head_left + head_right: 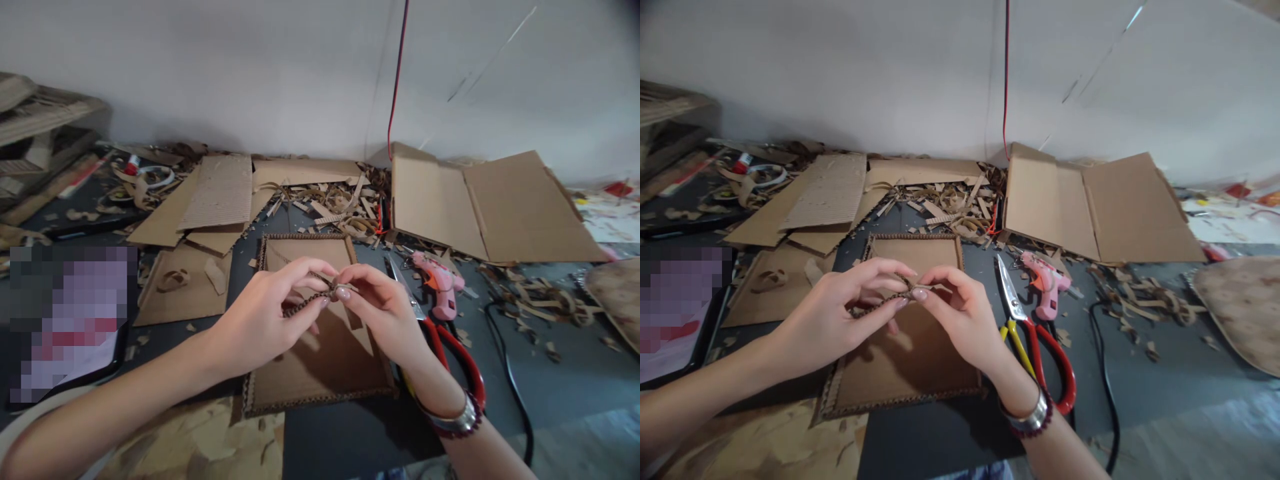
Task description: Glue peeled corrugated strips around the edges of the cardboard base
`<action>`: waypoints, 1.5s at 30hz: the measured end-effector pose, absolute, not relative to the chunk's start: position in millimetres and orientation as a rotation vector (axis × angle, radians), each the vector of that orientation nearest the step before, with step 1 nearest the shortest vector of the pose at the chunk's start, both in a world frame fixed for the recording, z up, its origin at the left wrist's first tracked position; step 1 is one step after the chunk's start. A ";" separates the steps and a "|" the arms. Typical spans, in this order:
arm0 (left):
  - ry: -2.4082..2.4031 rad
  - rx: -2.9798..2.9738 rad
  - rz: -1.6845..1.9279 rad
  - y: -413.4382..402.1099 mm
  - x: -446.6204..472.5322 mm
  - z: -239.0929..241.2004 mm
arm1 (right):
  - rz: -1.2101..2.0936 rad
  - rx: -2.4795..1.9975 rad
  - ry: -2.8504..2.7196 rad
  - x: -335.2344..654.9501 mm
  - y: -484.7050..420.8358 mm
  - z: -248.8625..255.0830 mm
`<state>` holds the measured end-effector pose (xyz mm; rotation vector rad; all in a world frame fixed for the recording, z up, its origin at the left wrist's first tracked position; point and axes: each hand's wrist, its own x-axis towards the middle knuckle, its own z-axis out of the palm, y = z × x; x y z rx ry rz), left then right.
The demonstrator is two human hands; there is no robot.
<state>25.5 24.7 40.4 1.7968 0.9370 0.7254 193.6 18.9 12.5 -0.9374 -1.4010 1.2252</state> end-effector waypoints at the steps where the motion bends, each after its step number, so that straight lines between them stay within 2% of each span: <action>1: 0.932 1.801 0.725 24.4 25.5 40.6 | 1.222 -0.938 -1.407 193.8 18.8 13.0; 8: 0.969 1.932 0.771 25.1 25.7 39.8 | 0.967 -0.904 -1.525 193.0 17.4 10.6; 17: 1.135 2.032 0.747 25.8 26.0 38.9 | 1.023 -0.964 -1.523 191.6 11.5 10.6; 30: 1.132 1.998 0.731 24.0 25.7 41.7 | 1.105 -1.001 -1.457 191.5 12.5 15.1; 45: 1.110 1.922 0.773 21.3 27.8 40.1 | 1.040 -1.051 -1.456 191.2 14.3 16.1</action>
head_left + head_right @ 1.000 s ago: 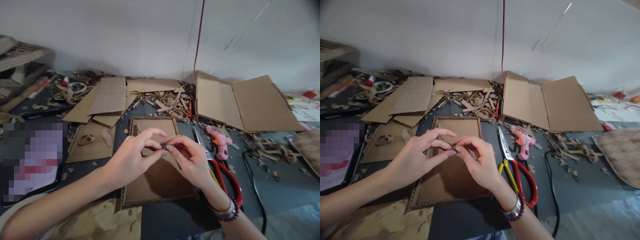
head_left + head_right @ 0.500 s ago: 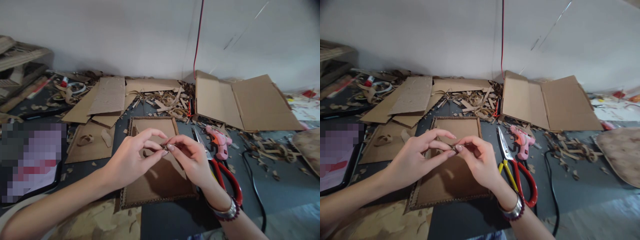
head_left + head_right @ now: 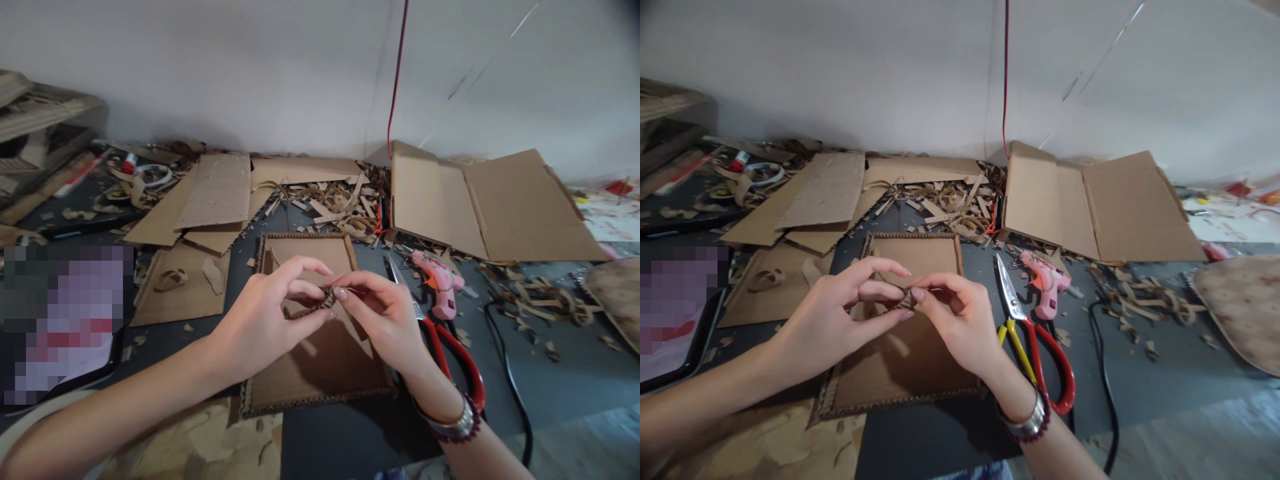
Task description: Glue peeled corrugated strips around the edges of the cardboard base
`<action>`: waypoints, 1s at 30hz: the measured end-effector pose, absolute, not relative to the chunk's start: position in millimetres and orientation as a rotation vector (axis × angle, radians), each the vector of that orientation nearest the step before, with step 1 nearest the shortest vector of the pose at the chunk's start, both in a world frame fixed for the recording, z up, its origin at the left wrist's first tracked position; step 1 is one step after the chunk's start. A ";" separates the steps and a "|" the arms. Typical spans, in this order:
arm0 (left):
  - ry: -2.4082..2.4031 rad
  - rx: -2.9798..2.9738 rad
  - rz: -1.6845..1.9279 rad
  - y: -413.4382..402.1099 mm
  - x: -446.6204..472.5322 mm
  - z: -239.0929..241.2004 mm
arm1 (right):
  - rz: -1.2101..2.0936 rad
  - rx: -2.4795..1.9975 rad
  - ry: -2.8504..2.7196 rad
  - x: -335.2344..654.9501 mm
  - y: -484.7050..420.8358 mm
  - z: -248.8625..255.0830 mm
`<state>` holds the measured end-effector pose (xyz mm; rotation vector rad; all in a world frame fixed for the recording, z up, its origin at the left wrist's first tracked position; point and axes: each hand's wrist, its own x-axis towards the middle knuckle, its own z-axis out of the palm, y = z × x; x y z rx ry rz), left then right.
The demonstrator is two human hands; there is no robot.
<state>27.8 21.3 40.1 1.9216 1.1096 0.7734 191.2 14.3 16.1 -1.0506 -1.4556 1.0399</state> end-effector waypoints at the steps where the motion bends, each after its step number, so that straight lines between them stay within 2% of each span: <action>1: 1.100 1.907 0.774 21.0 27.7 39.2 | 1.037 -1.052 -1.452 191.2 14.2 16.1; 15: 1.195 1.956 0.786 20.3 27.3 39.9 | 0.891 -1.042 -1.628 190.4 10.9 11.7; 30: 1.262 2.046 0.727 19.3 27.7 41.9 | 1.116 -1.008 -1.485 189.1 10.9 13.0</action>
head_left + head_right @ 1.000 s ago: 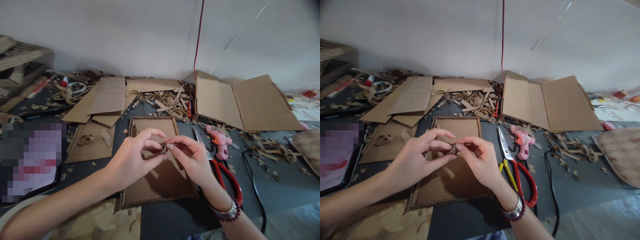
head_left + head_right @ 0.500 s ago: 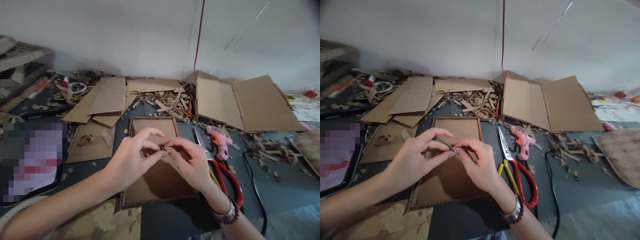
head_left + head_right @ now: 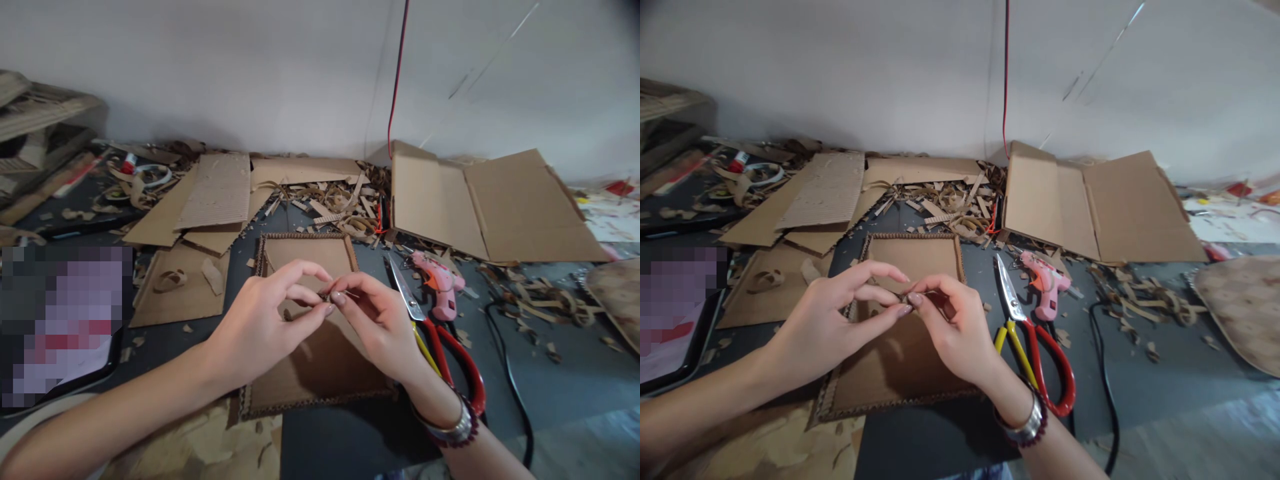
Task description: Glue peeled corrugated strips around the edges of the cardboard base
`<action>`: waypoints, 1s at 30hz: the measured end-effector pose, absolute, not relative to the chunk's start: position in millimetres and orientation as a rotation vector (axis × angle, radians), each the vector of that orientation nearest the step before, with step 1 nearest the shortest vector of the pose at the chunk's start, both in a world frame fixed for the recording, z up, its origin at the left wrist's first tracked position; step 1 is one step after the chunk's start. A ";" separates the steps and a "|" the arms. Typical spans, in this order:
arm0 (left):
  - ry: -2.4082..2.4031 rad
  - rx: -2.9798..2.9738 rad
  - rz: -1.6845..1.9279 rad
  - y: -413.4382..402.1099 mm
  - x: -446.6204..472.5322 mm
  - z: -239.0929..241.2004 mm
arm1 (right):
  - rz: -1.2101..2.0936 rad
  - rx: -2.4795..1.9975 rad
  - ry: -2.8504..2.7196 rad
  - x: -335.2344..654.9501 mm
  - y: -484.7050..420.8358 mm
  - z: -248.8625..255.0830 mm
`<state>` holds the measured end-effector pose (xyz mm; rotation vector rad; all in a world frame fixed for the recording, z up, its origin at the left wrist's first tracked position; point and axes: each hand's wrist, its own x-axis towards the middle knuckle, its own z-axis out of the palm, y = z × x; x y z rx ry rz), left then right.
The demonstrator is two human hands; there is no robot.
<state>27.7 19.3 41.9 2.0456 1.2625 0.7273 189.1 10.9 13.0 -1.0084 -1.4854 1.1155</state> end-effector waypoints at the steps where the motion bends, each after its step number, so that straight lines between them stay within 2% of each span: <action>1: 1.264 2.044 0.724 19.3 27.6 42.2 | 1.121 -1.008 -1.486 189.0 11.0 12.9; 14: 1.153 1.845 0.800 19.7 30.5 42.8 | 0.842 -1.142 -1.446 192.3 14.2 12.4; 23: 0.987 1.765 0.716 15.6 31.1 50.3 | 0.521 -0.822 -1.686 194.7 5.2 12.6; 30: 0.900 1.345 0.582 9.9 25.6 37.7 | 0.609 -0.937 -1.774 192.4 11.2 14.2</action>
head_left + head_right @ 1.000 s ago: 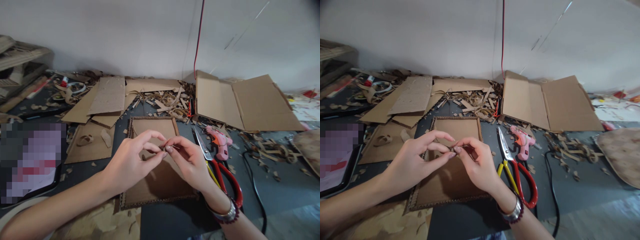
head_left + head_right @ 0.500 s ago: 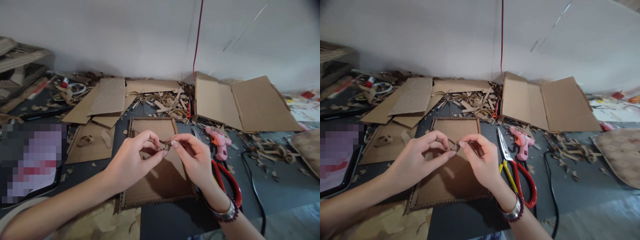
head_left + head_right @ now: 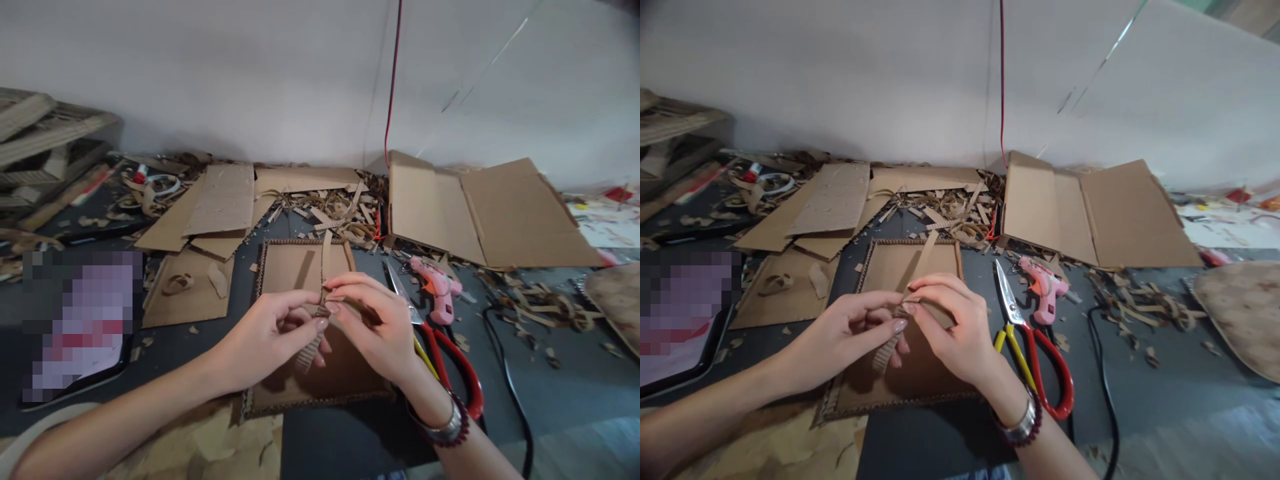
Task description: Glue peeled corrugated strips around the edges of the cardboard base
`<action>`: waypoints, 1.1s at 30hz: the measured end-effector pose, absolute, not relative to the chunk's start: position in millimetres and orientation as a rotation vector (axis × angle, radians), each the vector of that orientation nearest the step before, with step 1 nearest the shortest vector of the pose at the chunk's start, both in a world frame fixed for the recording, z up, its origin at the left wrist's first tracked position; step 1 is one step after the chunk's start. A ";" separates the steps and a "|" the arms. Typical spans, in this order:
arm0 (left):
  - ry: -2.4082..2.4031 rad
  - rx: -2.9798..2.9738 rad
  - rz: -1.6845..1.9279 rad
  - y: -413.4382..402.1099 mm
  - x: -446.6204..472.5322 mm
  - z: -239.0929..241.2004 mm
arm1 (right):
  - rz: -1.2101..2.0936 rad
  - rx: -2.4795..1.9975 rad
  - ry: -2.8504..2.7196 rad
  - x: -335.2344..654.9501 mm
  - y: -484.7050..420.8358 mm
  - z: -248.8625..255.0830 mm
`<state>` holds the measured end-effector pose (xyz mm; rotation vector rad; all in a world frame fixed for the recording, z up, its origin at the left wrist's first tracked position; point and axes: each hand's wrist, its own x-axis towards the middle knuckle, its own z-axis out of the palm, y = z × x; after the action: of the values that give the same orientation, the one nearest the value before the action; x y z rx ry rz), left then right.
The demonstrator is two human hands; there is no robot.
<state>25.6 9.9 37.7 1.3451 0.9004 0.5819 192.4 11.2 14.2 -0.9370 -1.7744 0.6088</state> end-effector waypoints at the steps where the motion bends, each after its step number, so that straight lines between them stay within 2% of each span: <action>1: 0.896 1.269 0.566 8.8 24.4 34.6 | 0.638 -0.921 -1.800 191.5 11.4 12.7; 7: 0.926 0.990 0.557 5.4 18.2 16.3 | 0.688 -0.838 -1.904 186.4 10.7 1.9; 24: 0.982 1.010 0.646 -7.4 12.7 7.1 | 0.974 -1.061 -1.793 176.9 3.4 0.7; 33: 0.935 0.913 0.644 -10.4 12.3 6.8 | 0.998 -1.185 -1.714 174.5 1.9 4.2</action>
<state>12.3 -10.4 6.8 0.9133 0.9350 0.6438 174.5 1.9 4.2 -1.1846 -1.7136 0.9980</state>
